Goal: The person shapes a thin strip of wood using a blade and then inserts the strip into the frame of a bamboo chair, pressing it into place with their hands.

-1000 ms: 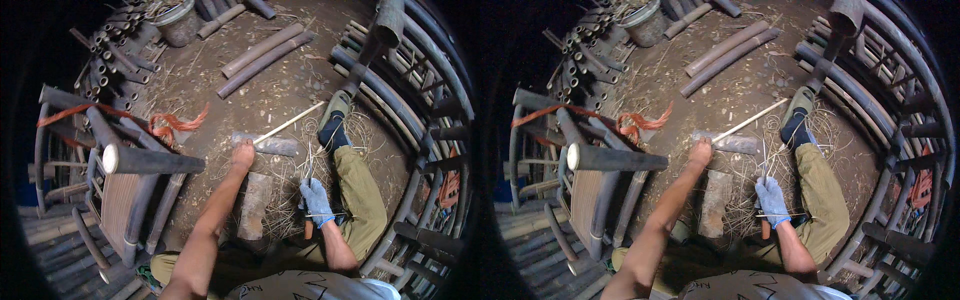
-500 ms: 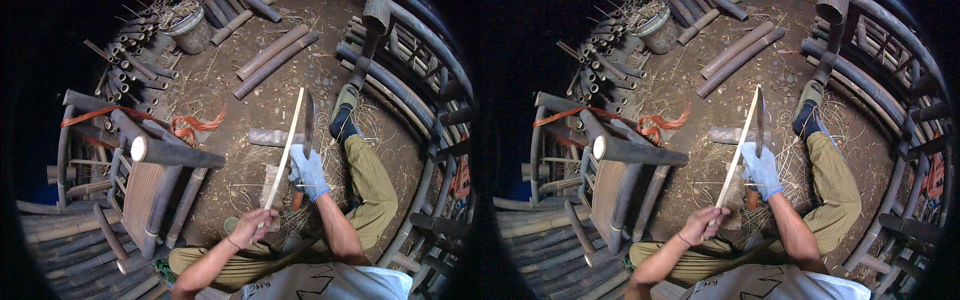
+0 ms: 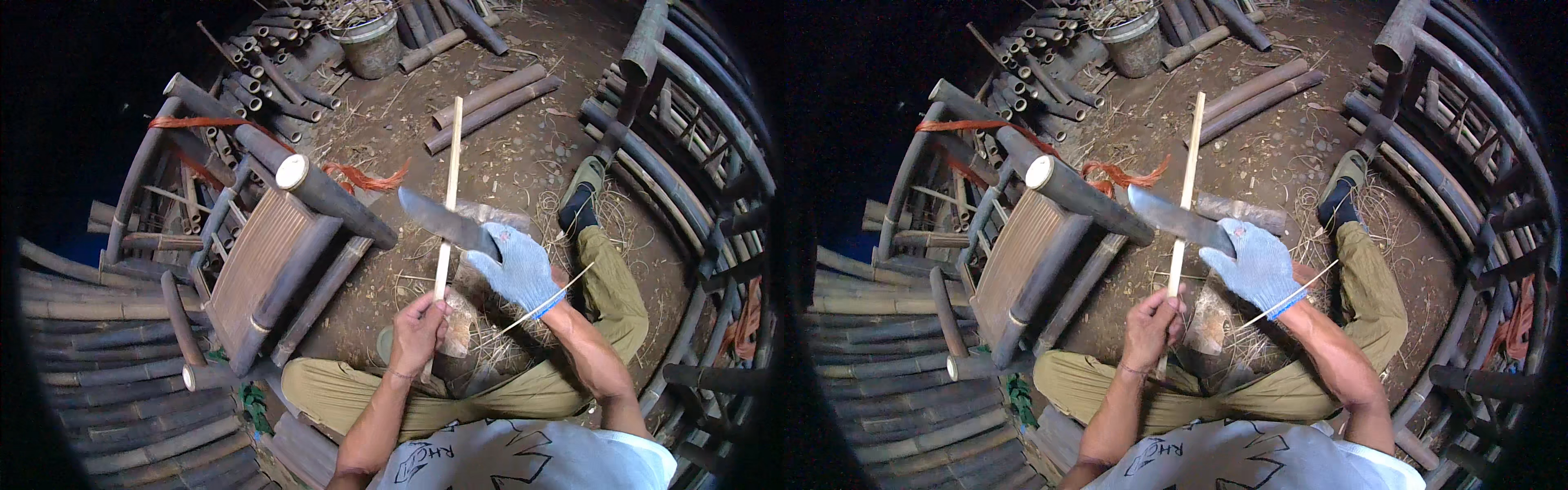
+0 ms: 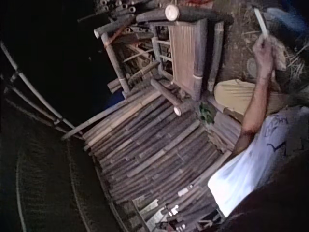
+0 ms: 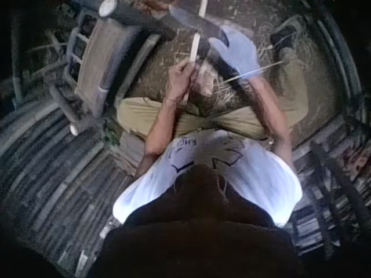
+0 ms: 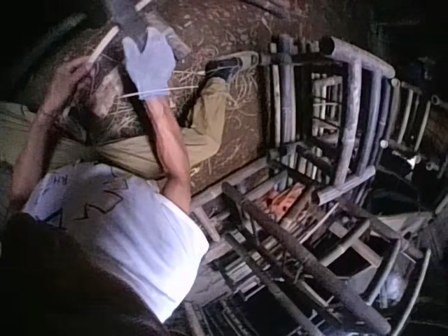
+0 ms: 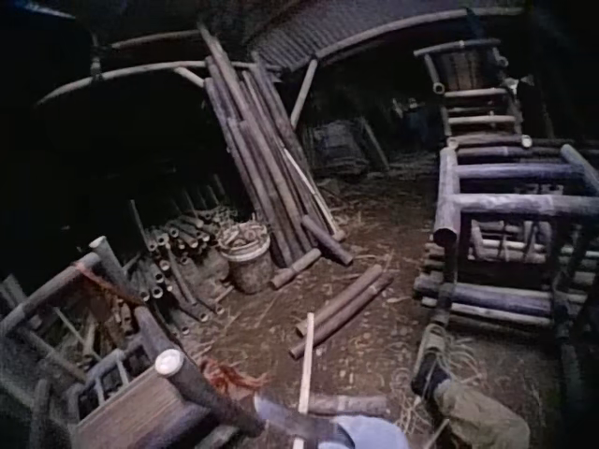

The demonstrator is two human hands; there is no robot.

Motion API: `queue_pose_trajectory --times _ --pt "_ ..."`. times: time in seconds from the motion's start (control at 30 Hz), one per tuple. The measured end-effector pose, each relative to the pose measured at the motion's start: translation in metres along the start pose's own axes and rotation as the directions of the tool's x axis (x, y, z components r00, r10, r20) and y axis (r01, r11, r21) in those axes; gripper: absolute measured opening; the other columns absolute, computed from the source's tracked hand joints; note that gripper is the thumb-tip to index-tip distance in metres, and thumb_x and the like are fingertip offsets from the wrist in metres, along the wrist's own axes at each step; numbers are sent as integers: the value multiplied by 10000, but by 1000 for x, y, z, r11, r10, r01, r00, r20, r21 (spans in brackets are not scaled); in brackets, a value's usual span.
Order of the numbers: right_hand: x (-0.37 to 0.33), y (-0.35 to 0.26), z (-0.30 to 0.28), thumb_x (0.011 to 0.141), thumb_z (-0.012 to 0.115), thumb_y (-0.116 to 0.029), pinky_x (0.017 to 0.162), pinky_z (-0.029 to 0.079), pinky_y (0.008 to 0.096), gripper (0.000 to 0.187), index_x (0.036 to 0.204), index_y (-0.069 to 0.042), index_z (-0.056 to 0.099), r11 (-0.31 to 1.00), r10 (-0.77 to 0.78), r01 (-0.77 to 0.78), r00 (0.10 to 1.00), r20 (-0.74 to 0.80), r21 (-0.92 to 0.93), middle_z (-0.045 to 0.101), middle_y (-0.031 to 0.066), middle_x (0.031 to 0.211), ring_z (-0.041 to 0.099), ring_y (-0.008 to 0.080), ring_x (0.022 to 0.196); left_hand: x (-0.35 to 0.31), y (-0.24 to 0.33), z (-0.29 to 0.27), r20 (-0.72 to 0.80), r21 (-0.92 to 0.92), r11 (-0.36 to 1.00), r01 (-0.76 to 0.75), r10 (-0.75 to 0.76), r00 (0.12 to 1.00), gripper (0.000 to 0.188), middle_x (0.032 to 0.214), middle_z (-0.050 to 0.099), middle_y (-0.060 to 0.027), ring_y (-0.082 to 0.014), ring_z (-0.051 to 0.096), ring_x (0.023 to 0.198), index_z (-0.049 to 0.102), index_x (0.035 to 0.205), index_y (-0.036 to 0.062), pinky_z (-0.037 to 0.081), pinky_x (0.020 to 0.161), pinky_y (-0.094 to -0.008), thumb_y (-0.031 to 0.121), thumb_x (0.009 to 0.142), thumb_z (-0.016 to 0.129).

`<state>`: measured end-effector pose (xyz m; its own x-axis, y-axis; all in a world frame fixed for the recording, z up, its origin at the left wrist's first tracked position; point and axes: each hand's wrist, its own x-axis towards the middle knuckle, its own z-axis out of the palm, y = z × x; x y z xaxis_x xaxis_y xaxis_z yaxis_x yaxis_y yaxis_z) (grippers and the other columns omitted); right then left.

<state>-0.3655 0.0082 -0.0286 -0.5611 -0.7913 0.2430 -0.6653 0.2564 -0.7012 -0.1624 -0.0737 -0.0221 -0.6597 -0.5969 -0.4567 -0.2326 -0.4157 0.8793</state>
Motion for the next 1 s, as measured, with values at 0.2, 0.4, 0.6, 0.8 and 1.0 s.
queue_pose_trajectory --times 0.2,0.4,0.6,0.8,1.0 --pt "-39 -20 10 830 688 -548 618 519 479 485 832 -65 649 974 -175 199 966 190 -112 648 173 750 663 379 702 -13 -4 -6 -86 333 931 -148 186 979 220 775 624 13 -34 485 641 670 1129 -4 393 534 -223 153 1008 574" --pt "-41 -16 31 826 671 -595 607 522 481 509 831 -87 649 980 -116 150 965 235 -133 665 172 762 670 375 697 -40 -14 -4 -146 399 905 -147 221 964 206 766 608 23 -44 493 682 673 1073 -21 406 585 -209 146 1006 571" --pt "-12 20 26 888 615 -586 653 541 478 529 905 -62 681 958 73 -49 994 76 -282 690 190 802 682 398 750 -86 -39 -21 -81 394 911 -118 162 983 242 816 601 25 -42 494 690 648 1206 0 408 597 -202 121 1016 561" --pt "-7 14 16 910 527 -640 726 548 498 609 963 -58 700 945 90 -22 976 196 -326 705 219 883 697 389 821 -124 -40 -40 -112 241 970 40 -13 994 265 836 583 32 -31 467 680 629 1260 14 397 587 -195 91 1019 553" --pt "38 118 -41 955 466 -629 806 512 521 631 966 -30 666 871 379 -394 919 -108 -294 681 269 940 656 446 928 -210 -59 -86 -47 182 952 245 -240 970 273 772 590 11 -31 461 586 619 1273 11 382 516 -192 103 1036 519"
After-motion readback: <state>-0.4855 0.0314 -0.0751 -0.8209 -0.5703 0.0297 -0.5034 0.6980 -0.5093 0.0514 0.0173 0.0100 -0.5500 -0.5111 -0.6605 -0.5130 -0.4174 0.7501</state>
